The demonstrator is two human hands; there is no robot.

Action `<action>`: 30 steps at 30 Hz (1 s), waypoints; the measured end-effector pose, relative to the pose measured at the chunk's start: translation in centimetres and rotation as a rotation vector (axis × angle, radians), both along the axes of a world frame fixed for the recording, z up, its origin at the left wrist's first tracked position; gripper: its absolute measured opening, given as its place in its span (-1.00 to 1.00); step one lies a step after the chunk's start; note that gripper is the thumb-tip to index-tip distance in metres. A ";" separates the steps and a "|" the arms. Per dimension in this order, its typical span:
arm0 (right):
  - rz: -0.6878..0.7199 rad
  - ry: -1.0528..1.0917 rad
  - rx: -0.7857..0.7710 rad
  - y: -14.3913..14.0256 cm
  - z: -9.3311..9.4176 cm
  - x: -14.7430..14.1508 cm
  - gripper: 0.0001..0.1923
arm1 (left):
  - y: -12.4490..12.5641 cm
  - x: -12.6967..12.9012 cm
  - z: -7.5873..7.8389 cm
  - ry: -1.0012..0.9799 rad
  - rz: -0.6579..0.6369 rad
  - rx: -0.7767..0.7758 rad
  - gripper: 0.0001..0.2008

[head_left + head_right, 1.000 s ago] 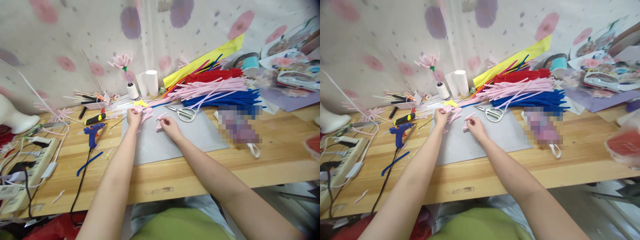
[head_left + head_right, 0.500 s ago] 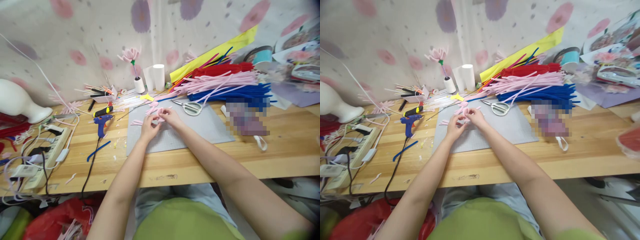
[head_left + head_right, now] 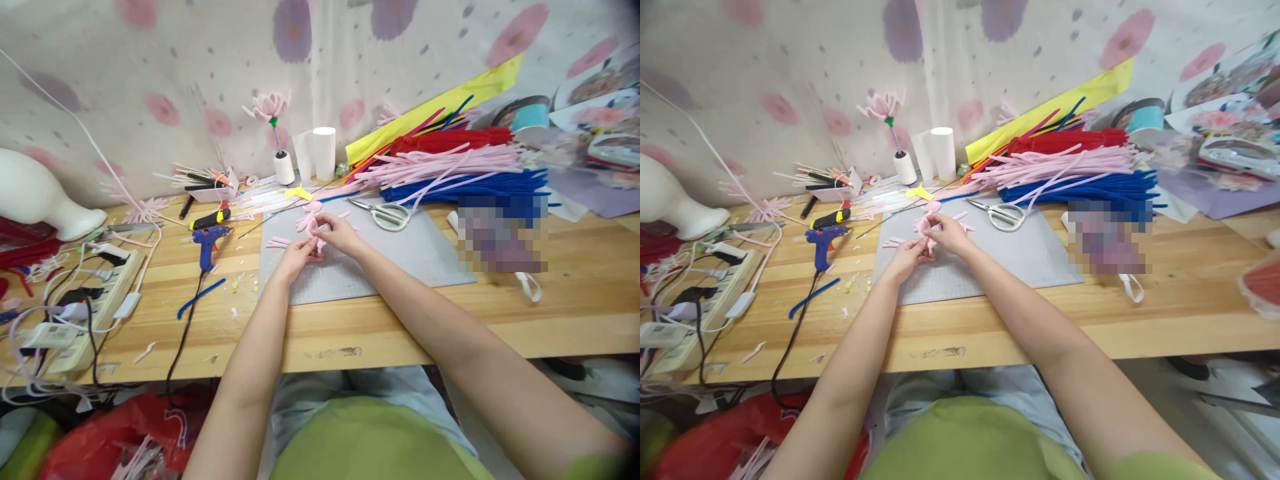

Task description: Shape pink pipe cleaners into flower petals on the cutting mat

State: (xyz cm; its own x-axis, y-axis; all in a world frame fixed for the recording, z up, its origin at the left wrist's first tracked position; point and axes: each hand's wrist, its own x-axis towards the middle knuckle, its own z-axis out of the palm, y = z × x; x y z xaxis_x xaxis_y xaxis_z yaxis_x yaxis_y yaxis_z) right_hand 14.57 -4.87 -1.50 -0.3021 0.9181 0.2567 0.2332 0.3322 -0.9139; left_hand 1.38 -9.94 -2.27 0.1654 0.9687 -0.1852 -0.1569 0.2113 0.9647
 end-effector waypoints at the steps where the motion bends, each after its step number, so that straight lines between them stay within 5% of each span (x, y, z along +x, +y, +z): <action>1: -0.034 0.003 0.016 0.0 0.0 0.0 -0.71 | 0.0 0.1 0.0 0.004 0.016 -0.004 -0.68; 9: -0.305 0.028 0.072 -0.5 0.3 -0.7 -0.64 | -0.3 1.2 0.0 0.017 0.120 0.059 -0.66; 13: -0.282 0.036 0.151 -0.5 0.1 -1.6 -0.69 | -0.4 1.2 -0.1 0.046 0.130 0.077 -0.65; 18: -0.245 0.043 0.066 0.7 0.8 -0.1 -0.67 | -0.2 0.5 0.1 0.094 0.224 0.177 -0.66; 24: -0.384 -0.378 0.060 1.8 -0.1 5.1 -0.73 | 0.2 0.1 0.3 0.046 0.422 0.212 -0.64; 30: -0.342 -0.495 0.042 0.6 -1.8 5.5 -0.76 | 0.4 0.6 -0.4 0.084 0.428 0.201 -0.65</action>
